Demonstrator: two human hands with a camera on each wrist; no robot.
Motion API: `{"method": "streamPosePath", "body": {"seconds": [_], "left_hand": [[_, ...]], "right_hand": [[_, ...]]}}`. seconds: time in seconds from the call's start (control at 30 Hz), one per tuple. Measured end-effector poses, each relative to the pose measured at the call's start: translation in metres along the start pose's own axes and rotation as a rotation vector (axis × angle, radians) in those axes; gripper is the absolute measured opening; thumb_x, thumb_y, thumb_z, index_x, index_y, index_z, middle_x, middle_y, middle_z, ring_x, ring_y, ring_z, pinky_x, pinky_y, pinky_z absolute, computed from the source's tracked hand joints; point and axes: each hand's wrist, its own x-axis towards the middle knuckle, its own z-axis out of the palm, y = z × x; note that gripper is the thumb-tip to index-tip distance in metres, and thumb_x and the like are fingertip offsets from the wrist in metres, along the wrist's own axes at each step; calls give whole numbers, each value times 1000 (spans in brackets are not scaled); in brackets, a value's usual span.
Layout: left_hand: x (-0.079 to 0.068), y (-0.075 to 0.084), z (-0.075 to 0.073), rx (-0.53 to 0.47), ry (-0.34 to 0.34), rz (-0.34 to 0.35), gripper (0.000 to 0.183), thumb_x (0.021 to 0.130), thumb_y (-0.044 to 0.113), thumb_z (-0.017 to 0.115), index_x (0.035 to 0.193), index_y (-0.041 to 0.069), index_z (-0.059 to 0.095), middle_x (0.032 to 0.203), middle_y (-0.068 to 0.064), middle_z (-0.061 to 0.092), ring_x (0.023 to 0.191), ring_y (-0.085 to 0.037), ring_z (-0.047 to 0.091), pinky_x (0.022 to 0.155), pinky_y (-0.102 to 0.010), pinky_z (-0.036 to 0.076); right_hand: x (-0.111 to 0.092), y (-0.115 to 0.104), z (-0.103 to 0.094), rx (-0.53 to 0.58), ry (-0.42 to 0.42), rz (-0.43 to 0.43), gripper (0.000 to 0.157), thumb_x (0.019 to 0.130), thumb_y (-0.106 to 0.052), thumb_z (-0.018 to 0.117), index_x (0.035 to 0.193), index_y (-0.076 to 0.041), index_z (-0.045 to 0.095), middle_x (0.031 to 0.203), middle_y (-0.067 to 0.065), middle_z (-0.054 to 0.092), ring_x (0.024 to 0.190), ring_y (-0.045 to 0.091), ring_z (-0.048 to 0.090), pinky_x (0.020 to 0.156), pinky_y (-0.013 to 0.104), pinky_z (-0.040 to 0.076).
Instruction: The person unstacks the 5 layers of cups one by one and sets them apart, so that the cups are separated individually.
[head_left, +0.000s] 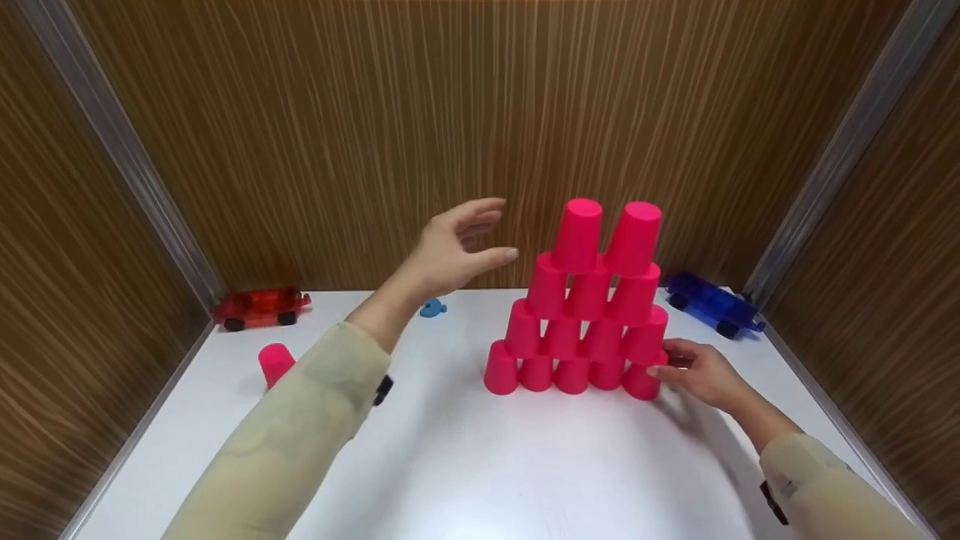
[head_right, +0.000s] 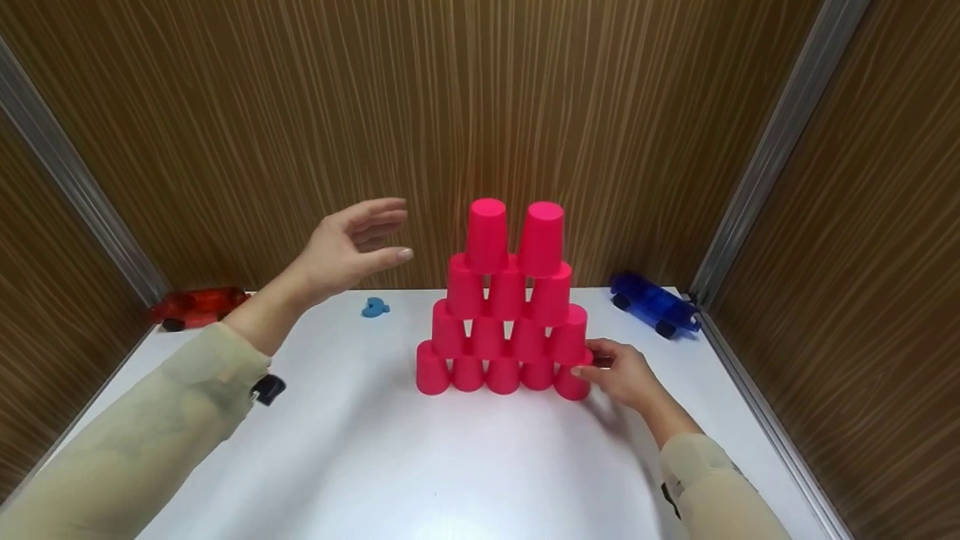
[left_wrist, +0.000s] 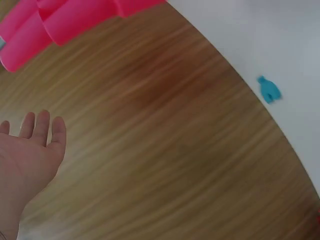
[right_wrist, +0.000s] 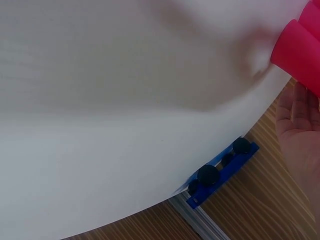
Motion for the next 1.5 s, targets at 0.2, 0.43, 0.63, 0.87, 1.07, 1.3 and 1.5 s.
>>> {"method": "streamPosePath", "body": {"seconds": [0.2, 0.43, 0.63, 0.87, 1.07, 1.3, 1.5], "left_hand": [[26, 19, 22, -41, -68, 23, 72, 94, 32, 82, 158, 20, 51, 155, -4, 55, 142, -22, 53, 112, -39, 49], [44, 30, 47, -100, -110, 2, 70, 96, 29, 81, 158, 22, 51, 153, -3, 56, 137, -19, 55, 104, -36, 54], [49, 33, 60, -179, -115, -1, 67, 97, 23, 80, 158, 19, 52, 141, 0, 62, 123, -15, 61, 95, -32, 58], [51, 32, 66, -175, -92, -20, 62, 97, 20, 80, 155, 19, 56, 136, 1, 65, 118, -15, 63, 91, -31, 59], [52, 28, 72, -176, -75, -32, 58, 98, 19, 79, 152, 17, 58, 135, 1, 66, 113, -17, 65, 90, -28, 59], [51, 23, 77, -165, -32, -47, 54, 98, 16, 79, 149, 17, 62, 131, 2, 68, 109, -17, 66, 89, -27, 59], [48, 22, 75, -155, -14, -39, 52, 98, 15, 78, 147, 19, 63, 129, 1, 68, 108, -17, 65, 88, -28, 60]], "right_hand": [[1, 0, 1, 15, 13, -25, 54, 97, -22, 80, 140, 6, 63, 122, 20, 72, 113, 39, 69, 82, 23, 58], [-1, -5, 0, 1, -11, 14, 61, 97, -31, 80, 144, 2, 60, 128, 20, 70, 118, 39, 67, 86, 27, 58], [-1, -7, 2, 0, -18, 22, 62, 97, -32, 80, 146, 0, 60, 129, 20, 69, 120, 40, 66, 87, 31, 59], [0, -8, 5, -11, -19, 9, 61, 98, -31, 79, 145, 3, 59, 128, 22, 69, 118, 41, 67, 87, 29, 59], [-1, -8, 6, -1, -23, 11, 59, 98, -30, 80, 143, 2, 61, 126, 21, 70, 116, 40, 67, 85, 29, 59], [-2, -6, 8, 0, -29, 14, 59, 98, -29, 79, 145, 2, 60, 126, 20, 70, 116, 40, 67, 86, 31, 60], [-1, -3, 11, 37, -14, -8, 57, 97, -24, 80, 143, 5, 61, 124, 21, 70, 113, 40, 68, 81, 30, 61]]}}
